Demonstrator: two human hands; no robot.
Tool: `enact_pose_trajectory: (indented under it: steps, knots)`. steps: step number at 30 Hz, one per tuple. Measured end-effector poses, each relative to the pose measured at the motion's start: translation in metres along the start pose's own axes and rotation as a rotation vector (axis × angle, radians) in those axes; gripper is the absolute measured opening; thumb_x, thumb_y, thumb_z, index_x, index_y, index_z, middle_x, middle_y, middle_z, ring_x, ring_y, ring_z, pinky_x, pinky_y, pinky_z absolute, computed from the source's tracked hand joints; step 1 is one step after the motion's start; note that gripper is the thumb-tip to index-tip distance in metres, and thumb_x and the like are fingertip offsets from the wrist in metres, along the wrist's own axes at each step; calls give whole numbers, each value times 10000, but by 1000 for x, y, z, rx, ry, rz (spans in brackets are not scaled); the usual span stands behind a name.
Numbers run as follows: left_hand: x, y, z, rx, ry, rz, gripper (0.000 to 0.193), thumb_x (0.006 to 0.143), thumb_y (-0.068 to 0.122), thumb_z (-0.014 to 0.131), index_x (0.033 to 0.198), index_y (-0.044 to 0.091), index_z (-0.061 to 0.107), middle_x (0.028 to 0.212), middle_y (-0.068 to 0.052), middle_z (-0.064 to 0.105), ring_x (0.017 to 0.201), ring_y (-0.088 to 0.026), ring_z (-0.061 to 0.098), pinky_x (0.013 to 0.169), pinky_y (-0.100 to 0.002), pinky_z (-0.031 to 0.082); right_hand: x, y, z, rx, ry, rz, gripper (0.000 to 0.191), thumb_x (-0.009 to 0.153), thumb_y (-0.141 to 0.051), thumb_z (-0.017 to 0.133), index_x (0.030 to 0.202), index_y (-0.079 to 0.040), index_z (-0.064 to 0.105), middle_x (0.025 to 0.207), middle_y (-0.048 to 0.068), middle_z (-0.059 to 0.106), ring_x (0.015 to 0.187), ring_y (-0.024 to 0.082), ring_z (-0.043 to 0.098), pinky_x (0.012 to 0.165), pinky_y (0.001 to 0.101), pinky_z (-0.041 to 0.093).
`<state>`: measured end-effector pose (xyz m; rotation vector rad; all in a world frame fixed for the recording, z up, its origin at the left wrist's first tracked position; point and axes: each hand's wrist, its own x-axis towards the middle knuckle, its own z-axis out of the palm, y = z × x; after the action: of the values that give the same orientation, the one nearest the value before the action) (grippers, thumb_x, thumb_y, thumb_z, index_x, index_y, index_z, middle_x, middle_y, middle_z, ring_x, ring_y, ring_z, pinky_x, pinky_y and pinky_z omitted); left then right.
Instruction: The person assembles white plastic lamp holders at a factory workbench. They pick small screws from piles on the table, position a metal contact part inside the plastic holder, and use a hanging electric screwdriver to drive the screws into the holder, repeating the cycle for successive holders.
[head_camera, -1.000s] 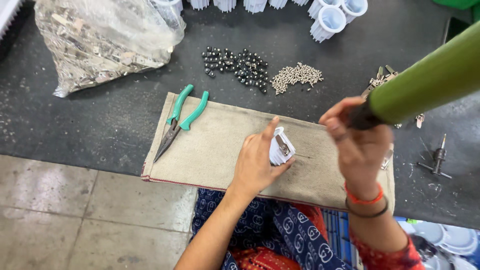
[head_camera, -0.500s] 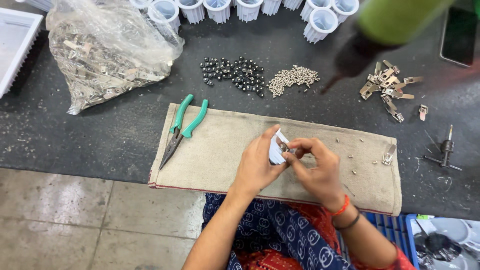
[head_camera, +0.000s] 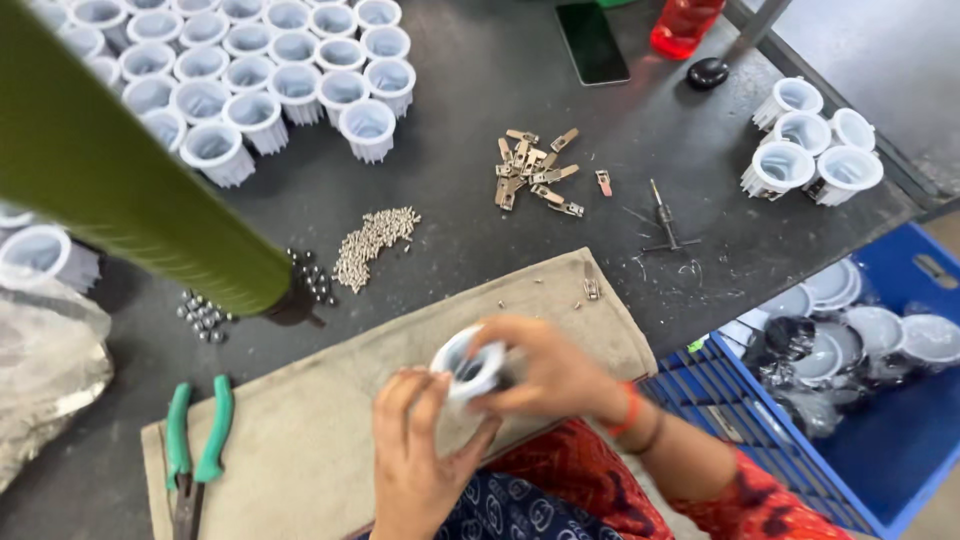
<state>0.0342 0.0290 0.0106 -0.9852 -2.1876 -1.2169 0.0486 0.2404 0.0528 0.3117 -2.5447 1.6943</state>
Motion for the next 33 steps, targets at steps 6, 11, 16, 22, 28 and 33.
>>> enact_pose_trajectory:
  steps: [6,11,16,22,28,33]
  knots:
    - [-4,-17,2,42,16,-323,739,680,207,894,1317,26,567,1367,-179,573,1223,-396,572,1018,-445,481,-15,78,-160,-819,849,-103,404,798,-222,976,899,-38,631,1157,160,703,1054,315,689,927,421,550]
    - [-11,-19,7,70,3,-370,636,715,214,875,1274,50,620,1351,-143,615,1233,-367,590,1012,-434,490,-24,147,-278,-1237,872,126,384,890,-308,897,980,-29,649,1085,183,671,1064,357,599,985,458,480]
    - [11,-30,-2,-4,-50,-376,579,756,230,864,1265,70,639,1345,-153,619,1207,-366,622,988,-431,519,-18,166,-288,-946,907,173,430,955,-308,808,1169,6,607,1166,207,643,1117,378,623,1012,466,498]
    - [111,-85,1,120,-43,-99,393,958,216,728,1306,65,623,1319,-109,646,1198,-336,663,1016,-432,531,-29,90,-182,-1007,892,-109,230,928,-49,846,1042,35,665,1110,215,660,1151,395,627,1037,467,498]
    - [234,-135,54,392,-239,-10,405,891,198,707,1254,48,609,1295,-131,611,1049,-360,675,869,-488,537,-30,35,-16,-376,384,-315,211,748,-109,805,932,-80,706,1209,98,705,1266,302,622,1041,411,509]
    - [251,-149,67,544,-248,-77,236,873,232,716,1033,61,686,1123,-141,668,978,-373,674,840,-491,537,-25,42,10,-270,344,-226,186,777,-84,812,934,-52,717,1163,96,738,1194,284,676,1000,397,538]
